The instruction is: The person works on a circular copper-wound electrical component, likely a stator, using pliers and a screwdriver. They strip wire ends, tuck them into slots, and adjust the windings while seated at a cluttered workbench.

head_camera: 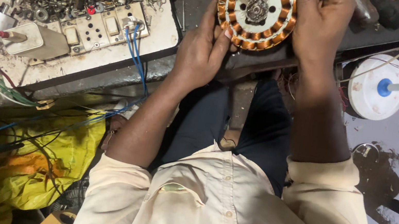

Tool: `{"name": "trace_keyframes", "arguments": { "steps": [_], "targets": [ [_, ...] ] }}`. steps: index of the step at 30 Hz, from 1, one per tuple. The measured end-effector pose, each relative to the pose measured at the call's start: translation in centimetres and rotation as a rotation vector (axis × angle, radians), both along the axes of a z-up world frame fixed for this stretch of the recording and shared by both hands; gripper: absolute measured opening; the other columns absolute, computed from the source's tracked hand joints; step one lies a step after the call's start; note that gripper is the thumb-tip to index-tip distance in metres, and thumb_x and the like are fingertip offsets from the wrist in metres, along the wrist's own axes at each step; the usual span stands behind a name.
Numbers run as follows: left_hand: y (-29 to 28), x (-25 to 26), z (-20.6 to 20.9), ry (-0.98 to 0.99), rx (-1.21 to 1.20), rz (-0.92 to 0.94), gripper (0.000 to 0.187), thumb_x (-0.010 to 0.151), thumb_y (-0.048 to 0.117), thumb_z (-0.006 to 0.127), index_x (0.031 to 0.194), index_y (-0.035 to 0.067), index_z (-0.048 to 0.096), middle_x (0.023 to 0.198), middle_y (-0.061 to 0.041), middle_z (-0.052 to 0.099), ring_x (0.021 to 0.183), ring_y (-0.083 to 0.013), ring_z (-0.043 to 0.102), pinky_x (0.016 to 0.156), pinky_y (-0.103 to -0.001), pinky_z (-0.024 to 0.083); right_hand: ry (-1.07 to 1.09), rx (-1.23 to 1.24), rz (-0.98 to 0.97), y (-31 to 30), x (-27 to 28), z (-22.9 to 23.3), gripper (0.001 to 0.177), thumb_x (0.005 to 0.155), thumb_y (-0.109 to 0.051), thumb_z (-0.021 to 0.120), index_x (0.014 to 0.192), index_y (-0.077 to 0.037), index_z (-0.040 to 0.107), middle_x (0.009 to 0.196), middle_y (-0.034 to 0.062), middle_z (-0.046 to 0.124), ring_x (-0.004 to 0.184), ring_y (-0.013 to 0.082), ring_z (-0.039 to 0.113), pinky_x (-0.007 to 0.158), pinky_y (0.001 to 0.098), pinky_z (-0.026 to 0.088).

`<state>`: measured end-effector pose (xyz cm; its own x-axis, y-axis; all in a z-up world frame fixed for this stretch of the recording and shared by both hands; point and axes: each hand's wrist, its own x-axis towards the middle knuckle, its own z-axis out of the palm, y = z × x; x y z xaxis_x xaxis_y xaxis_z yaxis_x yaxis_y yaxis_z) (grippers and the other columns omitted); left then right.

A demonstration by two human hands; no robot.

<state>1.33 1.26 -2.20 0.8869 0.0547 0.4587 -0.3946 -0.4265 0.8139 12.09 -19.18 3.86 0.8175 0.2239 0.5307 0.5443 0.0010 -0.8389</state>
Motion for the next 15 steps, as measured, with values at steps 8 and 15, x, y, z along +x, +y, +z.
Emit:
{"name": "trace_keyframes", "arguments": {
  "steps": [8,15],
  "targets": [
    [0.07,-0.01,-0.25,0.022,-0.057,-0.033,0.063,0.114,0.020,0.053,0.160,-0.007,0.018,0.089,-0.008,0.079,0.085,-0.0220,0.081,0.076,-0.036,0.061,0.143,0.130,0.087,0.67,-0.24,0.99,0.012,0.116,-0.008,0.069,0.119,0.003,0.069,0.115,0.0079,0.076,0.101,0.0134,0.070,0.087,0.0275,0.056],
    [0.05,0.16,-0.14,0.109,-0.070,-0.058,0.066,0.112,0.021,0.056,0.158,-0.011,0.019,0.078,-0.006,0.075,0.076,-0.0187,0.079,0.067,-0.033,0.059,0.092,0.076,0.062,0.58,-0.13,0.90,0.017,0.119,-0.011,0.065,0.115,0.005,0.071,0.107,0.0069,0.076,0.086,0.0091,0.067,0.079,0.0248,0.055]
  ]
}}
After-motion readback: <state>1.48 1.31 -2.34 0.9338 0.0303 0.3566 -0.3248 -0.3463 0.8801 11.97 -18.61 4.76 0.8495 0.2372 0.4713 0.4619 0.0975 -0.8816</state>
